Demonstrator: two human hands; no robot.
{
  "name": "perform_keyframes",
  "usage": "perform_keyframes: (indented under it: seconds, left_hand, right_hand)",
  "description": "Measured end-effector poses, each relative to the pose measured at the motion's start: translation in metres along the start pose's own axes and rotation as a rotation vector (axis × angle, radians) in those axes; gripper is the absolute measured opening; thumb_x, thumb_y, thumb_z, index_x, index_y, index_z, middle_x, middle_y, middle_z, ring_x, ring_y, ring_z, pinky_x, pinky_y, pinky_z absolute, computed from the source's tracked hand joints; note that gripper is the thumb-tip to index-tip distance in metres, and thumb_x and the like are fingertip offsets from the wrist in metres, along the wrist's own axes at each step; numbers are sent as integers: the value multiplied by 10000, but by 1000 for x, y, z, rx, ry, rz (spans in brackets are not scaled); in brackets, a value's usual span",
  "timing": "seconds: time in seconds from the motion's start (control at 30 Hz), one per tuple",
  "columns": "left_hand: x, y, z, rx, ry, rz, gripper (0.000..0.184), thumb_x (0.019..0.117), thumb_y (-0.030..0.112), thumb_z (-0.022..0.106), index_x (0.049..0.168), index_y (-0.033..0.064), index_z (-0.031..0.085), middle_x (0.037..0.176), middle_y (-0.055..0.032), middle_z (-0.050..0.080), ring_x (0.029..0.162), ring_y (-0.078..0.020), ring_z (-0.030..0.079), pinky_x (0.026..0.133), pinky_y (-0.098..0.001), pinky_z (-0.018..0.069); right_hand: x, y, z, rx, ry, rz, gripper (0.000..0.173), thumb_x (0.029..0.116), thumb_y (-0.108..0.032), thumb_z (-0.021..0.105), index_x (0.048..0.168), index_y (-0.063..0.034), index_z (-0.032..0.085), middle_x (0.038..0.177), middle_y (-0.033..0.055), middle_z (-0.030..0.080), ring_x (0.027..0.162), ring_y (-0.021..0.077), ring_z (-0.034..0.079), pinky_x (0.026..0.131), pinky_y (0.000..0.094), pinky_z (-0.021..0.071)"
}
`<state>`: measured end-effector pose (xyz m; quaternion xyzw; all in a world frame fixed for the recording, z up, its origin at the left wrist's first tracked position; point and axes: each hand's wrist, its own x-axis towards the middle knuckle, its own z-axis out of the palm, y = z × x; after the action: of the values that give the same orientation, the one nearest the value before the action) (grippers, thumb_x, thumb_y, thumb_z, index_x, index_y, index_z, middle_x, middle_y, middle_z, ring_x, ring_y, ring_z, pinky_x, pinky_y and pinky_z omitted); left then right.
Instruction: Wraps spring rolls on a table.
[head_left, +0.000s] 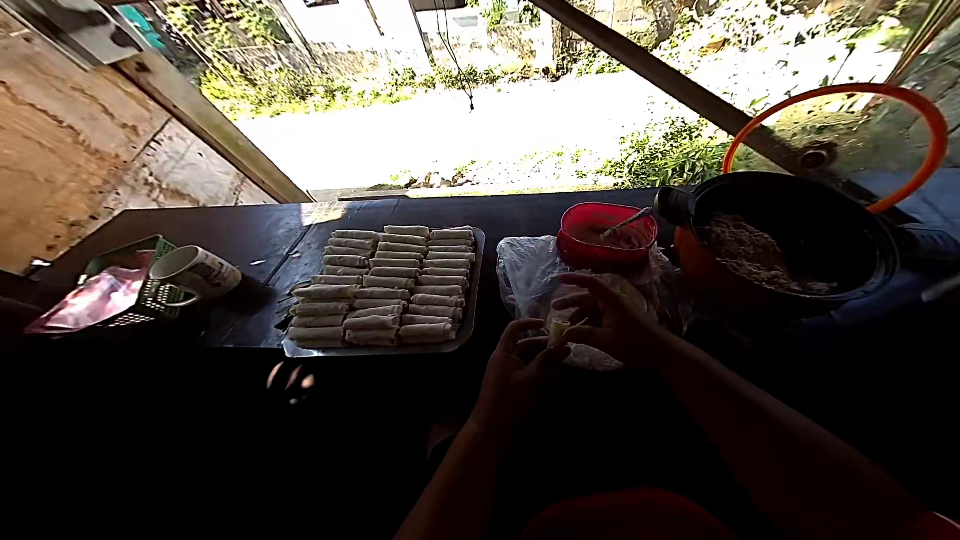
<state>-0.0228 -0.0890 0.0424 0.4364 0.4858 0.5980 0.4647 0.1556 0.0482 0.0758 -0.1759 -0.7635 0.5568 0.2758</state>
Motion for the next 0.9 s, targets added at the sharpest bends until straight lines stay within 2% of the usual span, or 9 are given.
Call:
perform_keyframes:
  seconds: [0.07,0.17,0.27,0.33,0.53,0.63,0.77,0.87,0.9]
  left_hand:
    - [2,2,-3,-264,50,-117,450,972,22,666,1369,-10,458,1137,-290,699,1028,-411,727,899,-514,619]
    - [4,7,-10,-510,134,-242,334,1030,33,550,1355,-9,486,1199,-299,678,1051,-392,718,885,-493,611]
    - [5,9,-14,-614,188,-306,279,1058,56,495,1330,-7,508,1206,-284,681,1028,-365,728,864,-456,617]
    - [6,11,-13,-651,230,-337,266,1066,66,482,1320,-5,519,1196,-279,687,1012,-353,732,855,-440,618]
    - [6,12,-12,-727,269,-360,246,1069,60,471,1299,-4,531,1169,-270,691,980,-339,738,836,-419,625]
    - [3,21,-17,-624,256,-298,269,1041,34,528,1308,2,531,1148,-279,699,958,-346,742,818,-435,625]
    - [-2,40,-38,-357,286,-119,374,994,-19,592,1346,-19,462,1112,-286,702,978,-378,736,861,-485,619]
    - [-6,58,-81,17,377,117,429,986,-17,617,1373,-59,437,1071,-261,722,975,-370,746,889,-493,630]
    - [-7,65,-101,203,432,195,423,986,7,628,1368,-51,455,1043,-218,742,950,-334,756,880,-474,640]
  right_hand:
    - [0,7,-12,-1,98,12,610,987,-132,678,1538,-192,422,1304,49,694,947,210,753,836,386,655]
    - [-1,34,-33,-135,265,86,572,987,-144,665,1515,-195,451,1227,37,711,882,196,744,776,382,655]
    - [-8,68,-42,-282,318,122,526,991,-212,663,1483,-146,492,1112,32,732,833,129,723,757,314,631]
    - [-14,78,-38,-354,349,167,488,983,-239,667,1441,-125,543,1045,10,739,822,74,706,783,260,607]
    - [-18,85,-37,-365,365,149,429,976,-216,663,1391,-128,591,984,-2,733,818,59,694,778,241,599]
    - [-15,83,-38,-319,365,129,426,970,-191,660,1378,-90,588,988,13,729,825,74,696,775,257,605]
    - [-14,80,-36,-290,363,133,423,956,-171,646,1364,-75,593,969,20,721,809,68,682,761,246,590]
    - [-15,81,-36,-283,369,128,424,943,-176,646,1352,-73,602,962,19,725,801,61,683,753,237,589]
    - [-15,80,-36,-278,372,128,427,937,-171,646,1348,-64,601,963,26,722,799,62,681,751,239,587]
